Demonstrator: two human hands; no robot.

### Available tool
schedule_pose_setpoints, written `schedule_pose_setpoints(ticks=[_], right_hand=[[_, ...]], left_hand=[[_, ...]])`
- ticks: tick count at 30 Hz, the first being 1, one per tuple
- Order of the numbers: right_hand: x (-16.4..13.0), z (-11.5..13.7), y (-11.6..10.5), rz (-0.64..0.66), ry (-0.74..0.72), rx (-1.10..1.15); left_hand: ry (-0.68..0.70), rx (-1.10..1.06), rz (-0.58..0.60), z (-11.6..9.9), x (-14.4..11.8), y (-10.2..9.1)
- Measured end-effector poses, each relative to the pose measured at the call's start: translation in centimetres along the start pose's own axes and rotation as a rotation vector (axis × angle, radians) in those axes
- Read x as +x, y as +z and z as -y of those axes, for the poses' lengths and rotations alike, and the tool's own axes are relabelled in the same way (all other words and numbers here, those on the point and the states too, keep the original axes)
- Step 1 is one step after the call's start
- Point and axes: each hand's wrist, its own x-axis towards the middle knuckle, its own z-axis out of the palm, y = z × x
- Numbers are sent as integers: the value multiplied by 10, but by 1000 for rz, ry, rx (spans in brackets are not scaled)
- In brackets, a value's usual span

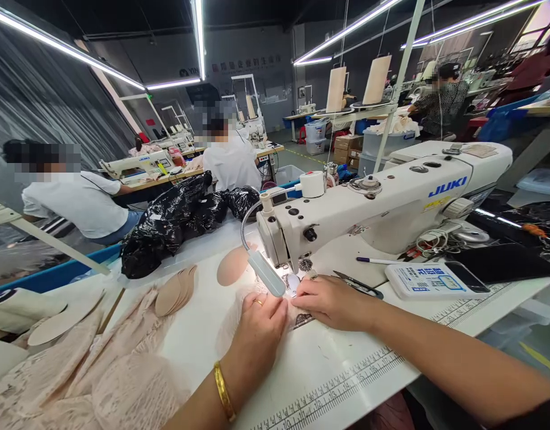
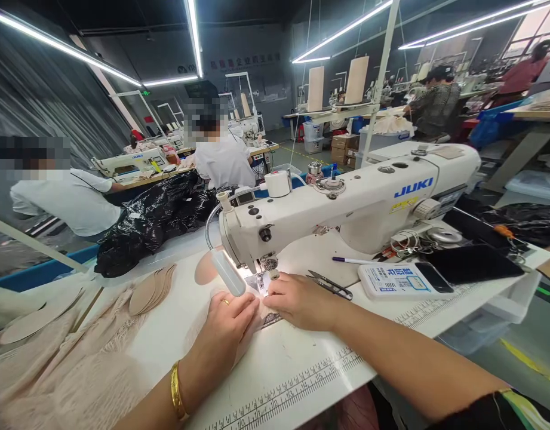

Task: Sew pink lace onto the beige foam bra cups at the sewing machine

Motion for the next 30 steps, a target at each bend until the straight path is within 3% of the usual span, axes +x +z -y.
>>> schedule_pose_setpoints(ticks=[8,14,20,30], right_hand=[[0,0,2,18,32,1],[2,1,6,35,91,-20],[7,3,8,55,160,-31],[5,1,11,91,189,-37]], left_hand=[[0,-69,16,1,0,-5],[53,-60,52,17,9,-6],[75,-69,-17,34,16,0],[82,-96,-74,38,19,0]])
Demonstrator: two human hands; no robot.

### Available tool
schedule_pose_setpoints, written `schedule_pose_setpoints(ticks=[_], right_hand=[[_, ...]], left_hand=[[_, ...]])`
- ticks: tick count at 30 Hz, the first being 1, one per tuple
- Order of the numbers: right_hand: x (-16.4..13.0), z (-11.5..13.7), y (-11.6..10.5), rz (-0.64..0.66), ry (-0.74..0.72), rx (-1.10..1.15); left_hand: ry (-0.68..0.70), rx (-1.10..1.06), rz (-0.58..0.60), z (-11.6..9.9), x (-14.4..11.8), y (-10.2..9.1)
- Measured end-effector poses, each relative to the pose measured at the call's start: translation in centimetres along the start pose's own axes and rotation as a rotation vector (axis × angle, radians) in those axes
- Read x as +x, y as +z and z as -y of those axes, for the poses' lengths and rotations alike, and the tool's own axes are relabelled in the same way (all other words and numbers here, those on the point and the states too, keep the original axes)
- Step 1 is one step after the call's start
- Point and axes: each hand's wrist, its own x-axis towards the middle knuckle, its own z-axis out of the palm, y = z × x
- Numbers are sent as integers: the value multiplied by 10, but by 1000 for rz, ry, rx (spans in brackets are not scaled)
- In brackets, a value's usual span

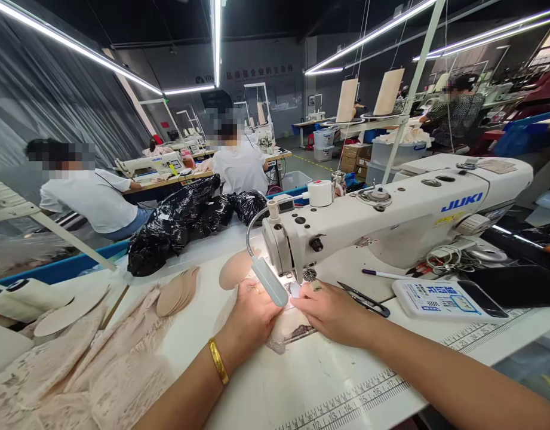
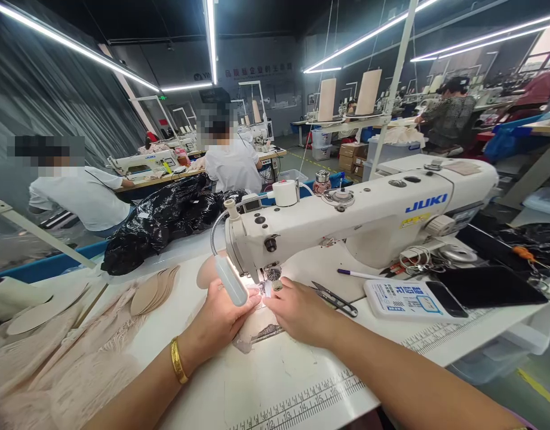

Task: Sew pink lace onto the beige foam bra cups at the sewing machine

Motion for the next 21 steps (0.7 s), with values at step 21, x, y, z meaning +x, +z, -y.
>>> schedule_pose_setpoints(ticks=[21], right_hand=[[-17,40,-69,-317,-309,325]], left_hand=[[-175,57,180,4,9,-9]])
